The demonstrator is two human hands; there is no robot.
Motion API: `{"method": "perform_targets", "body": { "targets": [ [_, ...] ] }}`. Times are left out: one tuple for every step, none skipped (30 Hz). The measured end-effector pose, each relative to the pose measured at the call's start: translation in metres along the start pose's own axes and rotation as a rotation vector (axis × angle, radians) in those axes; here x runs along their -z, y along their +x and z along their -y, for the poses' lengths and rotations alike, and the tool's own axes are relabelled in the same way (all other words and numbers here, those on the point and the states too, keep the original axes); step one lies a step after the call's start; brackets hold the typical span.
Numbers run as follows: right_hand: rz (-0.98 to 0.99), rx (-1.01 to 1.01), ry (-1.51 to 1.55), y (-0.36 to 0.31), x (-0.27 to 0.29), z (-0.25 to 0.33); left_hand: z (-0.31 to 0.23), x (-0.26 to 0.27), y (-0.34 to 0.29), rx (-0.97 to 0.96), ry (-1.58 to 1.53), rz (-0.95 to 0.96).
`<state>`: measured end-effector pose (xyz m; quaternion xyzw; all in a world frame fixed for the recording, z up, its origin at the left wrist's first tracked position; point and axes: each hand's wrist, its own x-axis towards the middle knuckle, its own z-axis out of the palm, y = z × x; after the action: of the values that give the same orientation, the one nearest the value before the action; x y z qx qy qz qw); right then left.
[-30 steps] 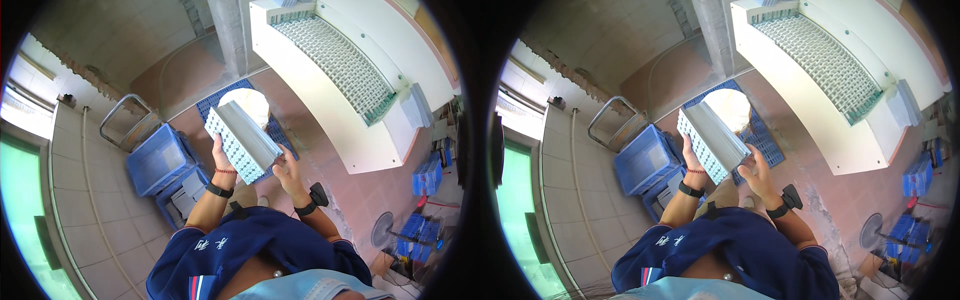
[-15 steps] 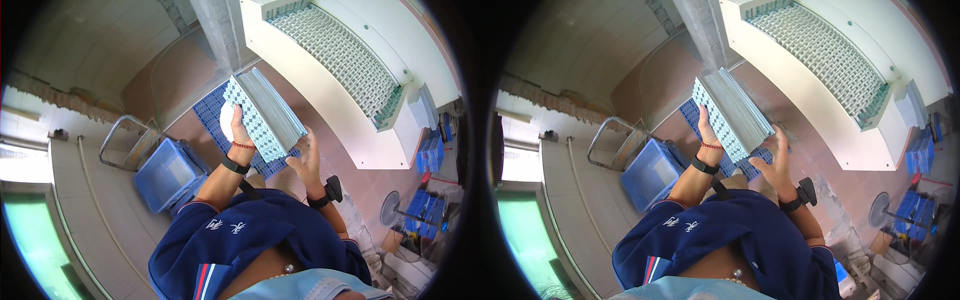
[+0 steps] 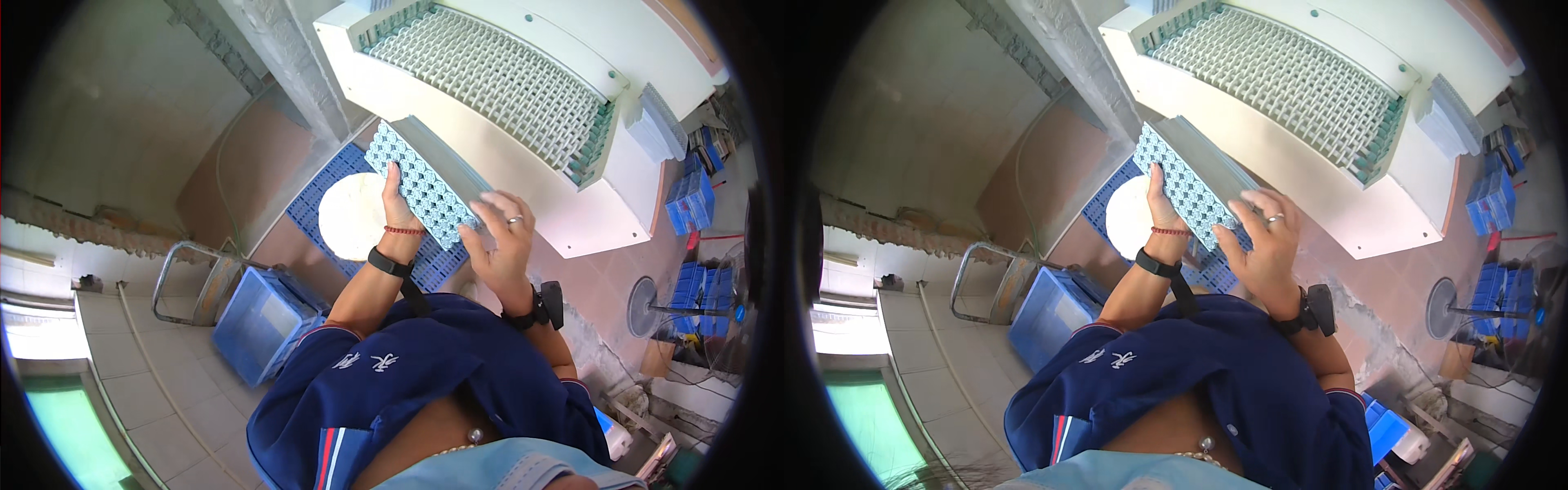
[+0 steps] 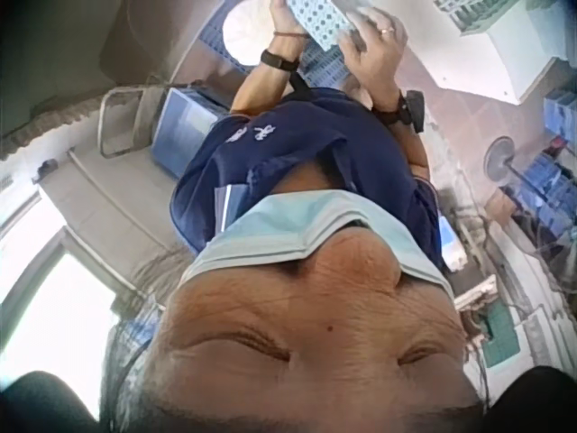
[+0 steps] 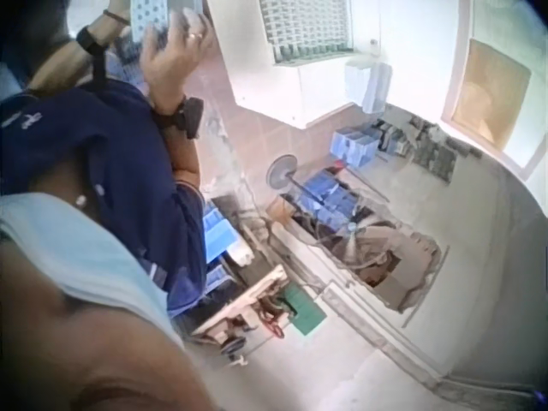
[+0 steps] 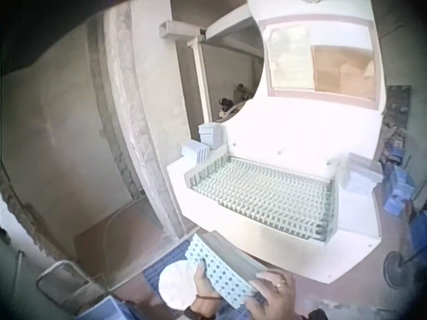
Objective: The recorder is organizing and stacking metal plates into containers and onto a machine.
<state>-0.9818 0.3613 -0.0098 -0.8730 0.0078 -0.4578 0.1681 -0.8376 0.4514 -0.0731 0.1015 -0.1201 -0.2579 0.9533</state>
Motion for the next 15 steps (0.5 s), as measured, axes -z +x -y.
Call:
{"method": "perform_targets", "body": {
  "targets": [
    [0.013,-0.006,0.039,0.004,-0.001,0.004,0.0,-0.004,0.0,0.011,-0.001,0.01],
    [0.027,-0.013,0.079,0.008,-0.001,0.006,0.0,-0.009,-0.001,0.018,-0.004,-0.009],
    [0.022,-0.019,0.067,0.009,-0.003,0.008,0.001,-0.011,-0.004,0.025,-0.011,-0.033],
    [0.007,-0.061,0.048,0.009,-0.005,0.008,0.001,-0.013,-0.005,0.017,0.012,-0.027],
    [-0.007,-0.104,0.031,0.01,-0.004,0.01,0.001,-0.015,-0.006,0.029,0.008,-0.025],
    [-0.006,-0.105,0.023,0.013,-0.002,0.013,0.003,-0.016,-0.004,0.025,0.017,-0.043],
    [0.012,-0.132,0.034,0.016,0.0,0.016,0.004,-0.016,-0.002,0.021,0.026,-0.062],
    [0.031,-0.159,0.046,0.019,0.001,0.018,0.005,-0.018,-0.001,0.023,0.02,-0.063],
    [0.037,-0.16,0.041,0.02,0.002,0.02,0.007,-0.017,-0.002,0.032,0.008,-0.056],
    [0.049,-0.172,0.056,0.02,0.002,0.021,0.008,-0.017,-0.002,0.039,-0.003,-0.049],
    [0.062,-0.184,0.071,0.02,0.002,0.021,0.01,-0.015,-0.003,0.038,-0.008,-0.053],
    [0.066,-0.183,0.069,0.019,0.001,0.022,0.012,-0.014,-0.002,0.042,-0.016,-0.062],
    [0.057,-0.238,0.158,0.016,-0.001,0.021,0.014,-0.013,-0.002,0.044,-0.022,-0.071],
    [0.047,-0.294,0.249,0.015,-0.001,0.021,0.015,-0.012,-0.003,0.042,-0.024,-0.073],
    [0.047,-0.29,0.251,0.016,-0.004,0.019,0.016,-0.009,-0.002,0.022,-0.015,-0.082]
  ]
}}
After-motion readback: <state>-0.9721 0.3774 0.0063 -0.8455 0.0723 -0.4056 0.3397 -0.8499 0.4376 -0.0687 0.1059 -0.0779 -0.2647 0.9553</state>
